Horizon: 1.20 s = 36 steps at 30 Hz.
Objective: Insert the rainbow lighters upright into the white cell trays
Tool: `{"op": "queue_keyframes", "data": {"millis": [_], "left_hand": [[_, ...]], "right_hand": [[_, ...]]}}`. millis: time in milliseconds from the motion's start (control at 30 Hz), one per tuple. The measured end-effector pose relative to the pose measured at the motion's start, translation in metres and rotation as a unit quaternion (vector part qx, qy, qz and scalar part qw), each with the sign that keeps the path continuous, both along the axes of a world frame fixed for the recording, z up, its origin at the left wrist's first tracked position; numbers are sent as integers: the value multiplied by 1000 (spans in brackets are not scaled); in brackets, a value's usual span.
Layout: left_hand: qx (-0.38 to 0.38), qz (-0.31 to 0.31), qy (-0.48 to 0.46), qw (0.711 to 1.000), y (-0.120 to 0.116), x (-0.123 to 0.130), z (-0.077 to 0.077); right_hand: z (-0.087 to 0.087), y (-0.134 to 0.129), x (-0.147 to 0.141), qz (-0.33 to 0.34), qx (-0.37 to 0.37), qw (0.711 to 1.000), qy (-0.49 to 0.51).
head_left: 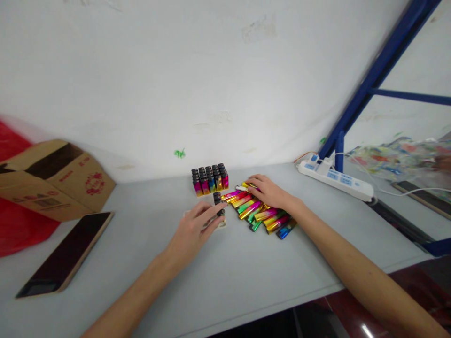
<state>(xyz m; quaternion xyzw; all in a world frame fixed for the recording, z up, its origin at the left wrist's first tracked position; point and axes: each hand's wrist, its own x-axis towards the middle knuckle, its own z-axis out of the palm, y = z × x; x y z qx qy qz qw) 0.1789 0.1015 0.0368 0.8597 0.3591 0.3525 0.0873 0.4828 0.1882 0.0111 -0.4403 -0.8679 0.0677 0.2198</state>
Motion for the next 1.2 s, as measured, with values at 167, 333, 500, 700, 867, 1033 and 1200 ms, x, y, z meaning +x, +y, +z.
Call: {"op": "queue_keyframes", "data": {"millis": [167,333,500,700,867,1033,1200], "left_hand": [[34,1,28,999,6,-3,-7],[104,23,65,992,-1,1,-3],[175,6,32,984,-21,34,9],[104,-11,250,963,-16,82,2],[47,32,353,934,-6,92,2],[50,51,361,930,-8,91,1],[51,92,353,930,-11,92,-5]], "right_hand": [[1,-1,0,-1,-2,1000,-3],[-2,2,1,2,0,1000,5],[-4,4,0,7,5,1000,19],[-3,4,-2,4,12,1000,25],[-4,3,-2,6,15,1000,25],[-6,4,-1,0,6,1000,27],[-5,4,-1,-3,9,1000,25]]}}
